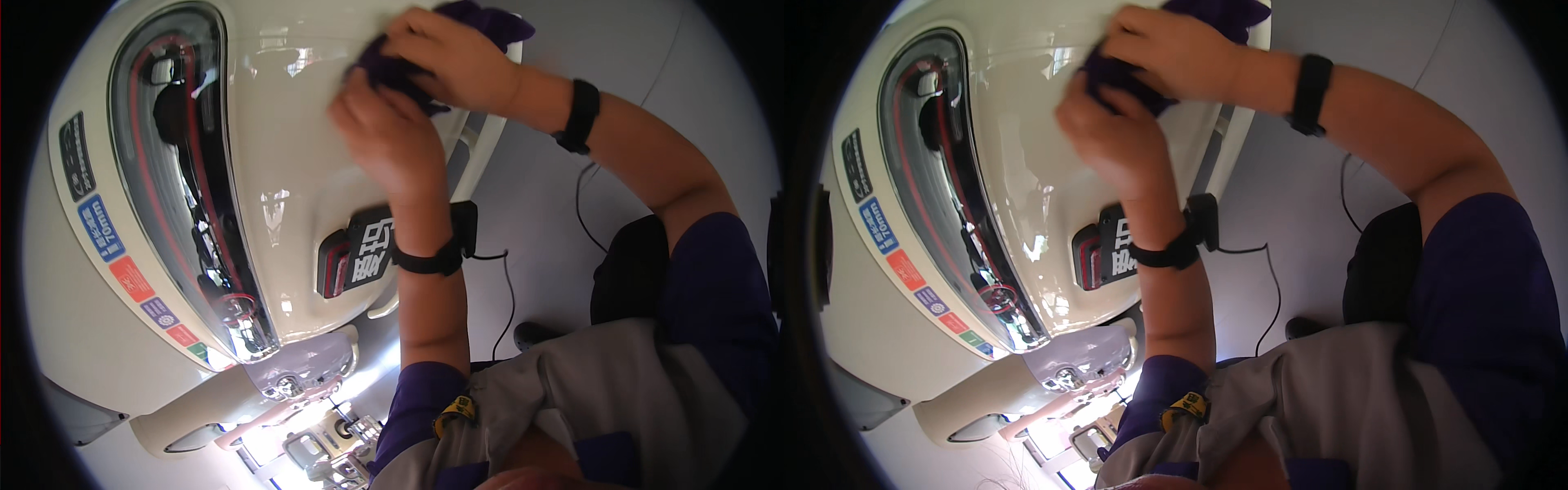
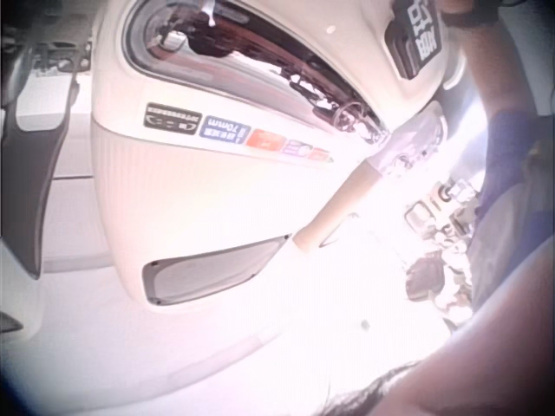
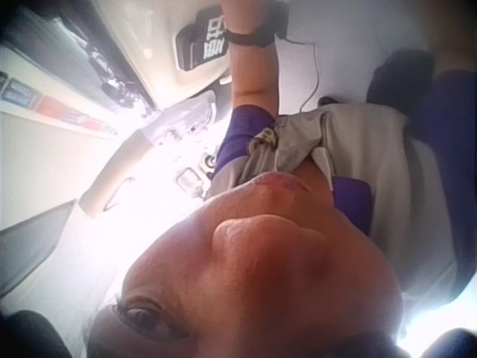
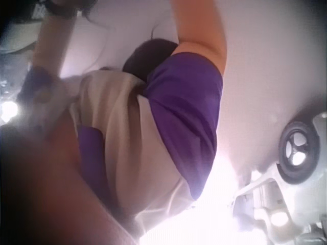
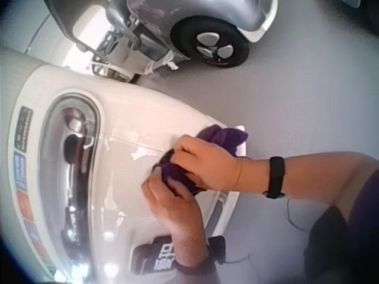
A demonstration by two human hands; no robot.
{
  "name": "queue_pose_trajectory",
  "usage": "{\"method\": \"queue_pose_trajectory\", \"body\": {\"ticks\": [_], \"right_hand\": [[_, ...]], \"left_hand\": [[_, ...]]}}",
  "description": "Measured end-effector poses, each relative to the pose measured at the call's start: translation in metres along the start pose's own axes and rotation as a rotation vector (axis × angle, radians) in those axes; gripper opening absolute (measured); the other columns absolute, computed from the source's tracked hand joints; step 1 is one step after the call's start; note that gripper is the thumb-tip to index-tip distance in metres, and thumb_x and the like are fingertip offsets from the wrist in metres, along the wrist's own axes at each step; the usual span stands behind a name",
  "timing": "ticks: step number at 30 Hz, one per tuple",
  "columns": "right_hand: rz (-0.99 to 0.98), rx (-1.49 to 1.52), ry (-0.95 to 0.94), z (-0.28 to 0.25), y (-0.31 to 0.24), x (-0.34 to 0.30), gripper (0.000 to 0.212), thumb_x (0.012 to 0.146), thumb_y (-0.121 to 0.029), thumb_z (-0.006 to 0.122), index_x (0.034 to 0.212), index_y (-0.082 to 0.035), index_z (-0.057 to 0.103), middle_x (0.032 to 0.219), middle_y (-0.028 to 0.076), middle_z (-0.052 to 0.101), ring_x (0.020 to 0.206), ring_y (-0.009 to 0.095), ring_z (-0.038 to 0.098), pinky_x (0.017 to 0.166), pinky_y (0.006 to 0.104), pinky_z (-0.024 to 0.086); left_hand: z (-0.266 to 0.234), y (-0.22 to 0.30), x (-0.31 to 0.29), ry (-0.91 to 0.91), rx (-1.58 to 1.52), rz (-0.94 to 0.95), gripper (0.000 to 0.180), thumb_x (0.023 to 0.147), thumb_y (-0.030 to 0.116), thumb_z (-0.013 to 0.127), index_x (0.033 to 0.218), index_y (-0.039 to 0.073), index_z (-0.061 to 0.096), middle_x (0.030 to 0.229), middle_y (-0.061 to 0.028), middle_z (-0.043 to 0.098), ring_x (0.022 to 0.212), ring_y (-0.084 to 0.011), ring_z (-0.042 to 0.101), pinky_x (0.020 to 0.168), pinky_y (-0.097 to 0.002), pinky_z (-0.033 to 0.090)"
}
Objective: Wiping down the exterior surfaces of small electric vehicles in a showroom.
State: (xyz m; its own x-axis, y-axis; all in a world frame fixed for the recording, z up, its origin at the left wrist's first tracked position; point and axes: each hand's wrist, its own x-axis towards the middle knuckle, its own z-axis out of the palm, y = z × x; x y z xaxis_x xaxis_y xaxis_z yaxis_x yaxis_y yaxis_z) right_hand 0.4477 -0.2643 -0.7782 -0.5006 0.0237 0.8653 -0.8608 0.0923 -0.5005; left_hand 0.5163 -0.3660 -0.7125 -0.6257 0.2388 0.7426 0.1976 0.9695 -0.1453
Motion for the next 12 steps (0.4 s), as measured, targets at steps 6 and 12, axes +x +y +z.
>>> {"method": "queue_pose_trajectory", "body": {"ticks": [6,12], "right_hand": [[0.233,-0.062,-0.439,-0.009,0.014,-0.068,0.033,0.066,0.007,0.065,0.097,-0.002,0.058,0.104,0.013,0.054,0.089,0.035,0.061,0.073,0.0391,0.052],[0.314,-0.024,-0.186,-0.03,0.01,-0.012,0.036,0.073,-0.01,0.068,0.108,-0.006,0.059,0.107,0.015,0.056,0.099,0.035,0.06,0.088,0.0441,0.05]], "left_hand": [[0.012,0.013,-0.051,-0.651,0.091,-0.227,0.024,0.089,0.011,0.054,0.111,0.002,0.058,0.101,-0.0196,0.062,0.091,-0.0411,0.063,0.078,-0.0439,0.054],[-0.008,0.003,-0.02,-0.226,-0.184,-0.096,0.028,0.083,0.013,0.069,0.107,-0.001,0.064,0.101,-0.0245,0.067,0.095,-0.0388,0.066,0.086,-0.0472,0.05]]}}
